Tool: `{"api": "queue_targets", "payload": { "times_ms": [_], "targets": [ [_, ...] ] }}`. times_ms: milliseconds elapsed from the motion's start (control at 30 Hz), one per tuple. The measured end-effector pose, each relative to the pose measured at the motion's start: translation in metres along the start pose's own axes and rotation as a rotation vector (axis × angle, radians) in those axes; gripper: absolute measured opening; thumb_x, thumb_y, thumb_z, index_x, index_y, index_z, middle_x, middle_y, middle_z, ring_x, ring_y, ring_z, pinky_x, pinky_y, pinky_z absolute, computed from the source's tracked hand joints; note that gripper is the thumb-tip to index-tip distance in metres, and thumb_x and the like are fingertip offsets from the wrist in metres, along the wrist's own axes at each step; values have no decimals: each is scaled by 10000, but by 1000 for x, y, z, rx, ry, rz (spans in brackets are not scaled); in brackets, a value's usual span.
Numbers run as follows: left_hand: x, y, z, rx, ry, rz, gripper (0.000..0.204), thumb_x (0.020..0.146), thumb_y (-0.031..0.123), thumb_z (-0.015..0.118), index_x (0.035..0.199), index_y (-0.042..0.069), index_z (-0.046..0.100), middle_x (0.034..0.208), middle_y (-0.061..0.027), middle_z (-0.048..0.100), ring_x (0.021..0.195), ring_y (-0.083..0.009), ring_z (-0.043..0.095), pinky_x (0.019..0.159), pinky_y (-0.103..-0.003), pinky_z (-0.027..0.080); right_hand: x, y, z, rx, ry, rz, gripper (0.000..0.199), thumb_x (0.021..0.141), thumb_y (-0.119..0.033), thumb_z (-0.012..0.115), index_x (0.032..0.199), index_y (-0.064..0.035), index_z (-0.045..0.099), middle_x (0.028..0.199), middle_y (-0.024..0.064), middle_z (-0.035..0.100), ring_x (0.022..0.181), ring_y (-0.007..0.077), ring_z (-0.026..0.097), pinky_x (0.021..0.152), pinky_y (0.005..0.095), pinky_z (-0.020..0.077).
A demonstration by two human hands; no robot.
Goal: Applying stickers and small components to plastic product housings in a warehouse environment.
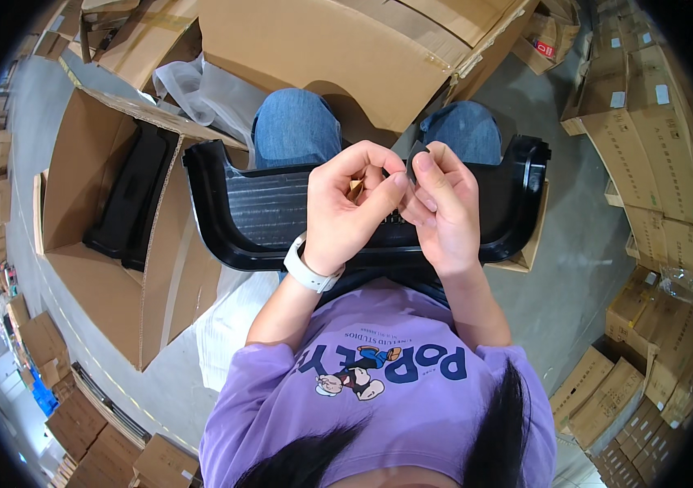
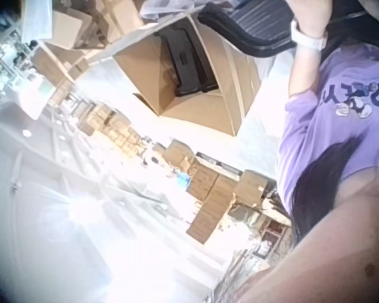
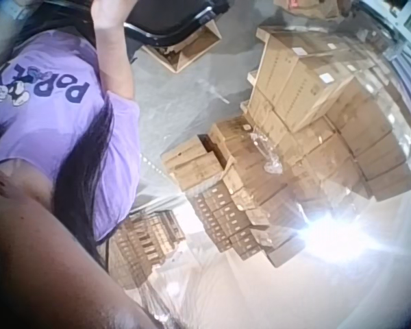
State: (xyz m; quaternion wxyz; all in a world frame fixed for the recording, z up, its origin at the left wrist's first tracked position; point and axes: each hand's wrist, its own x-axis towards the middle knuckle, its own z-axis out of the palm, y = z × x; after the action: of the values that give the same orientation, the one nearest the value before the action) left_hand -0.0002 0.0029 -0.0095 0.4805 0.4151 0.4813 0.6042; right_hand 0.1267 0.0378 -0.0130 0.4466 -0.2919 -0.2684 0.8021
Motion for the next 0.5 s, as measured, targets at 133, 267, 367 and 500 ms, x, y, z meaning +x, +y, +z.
{"api": "queue_targets", "payload": {
  "times_ms": [133,267,367,500],
  "targets": [
    [1,-1,0,8,-7,-13,50,789,-2,619,817,28,590,564,97,407,515,29,298,457,-156,214,-1,1,0,-121,49,-91,159,889,-147,611,823,-68,489,612,-51,426,470,4,333,411,175,237],
    [2,-1,0,24,-11,-3,50,786,-11,607,794,28,576,571,99,421,515,32,303,457,-153,216,-1,5,-4,-249,65,-175,174,869,-142,640,828,-54,495,628,-46,439,506,-9,342,424,166,245],
    [1,-1,0,1,7,-24,58,787,-21,594,778,28,565,578,100,427,517,33,310,457,-150,224,3,7,-2,-362,127,-179,167,851,-119,660,850,-42,512,624,-52,430,540,-5,358,455,163,276],
    [0,-1,1,12,59,-19,41,798,-9,581,818,25,572,629,94,414,556,7,314,508,-165,231,6,11,-6,-601,172,-399,144,837,-91,668,882,-1,566,647,-42,478,589,6,396,520,155,328]
  ]
}}
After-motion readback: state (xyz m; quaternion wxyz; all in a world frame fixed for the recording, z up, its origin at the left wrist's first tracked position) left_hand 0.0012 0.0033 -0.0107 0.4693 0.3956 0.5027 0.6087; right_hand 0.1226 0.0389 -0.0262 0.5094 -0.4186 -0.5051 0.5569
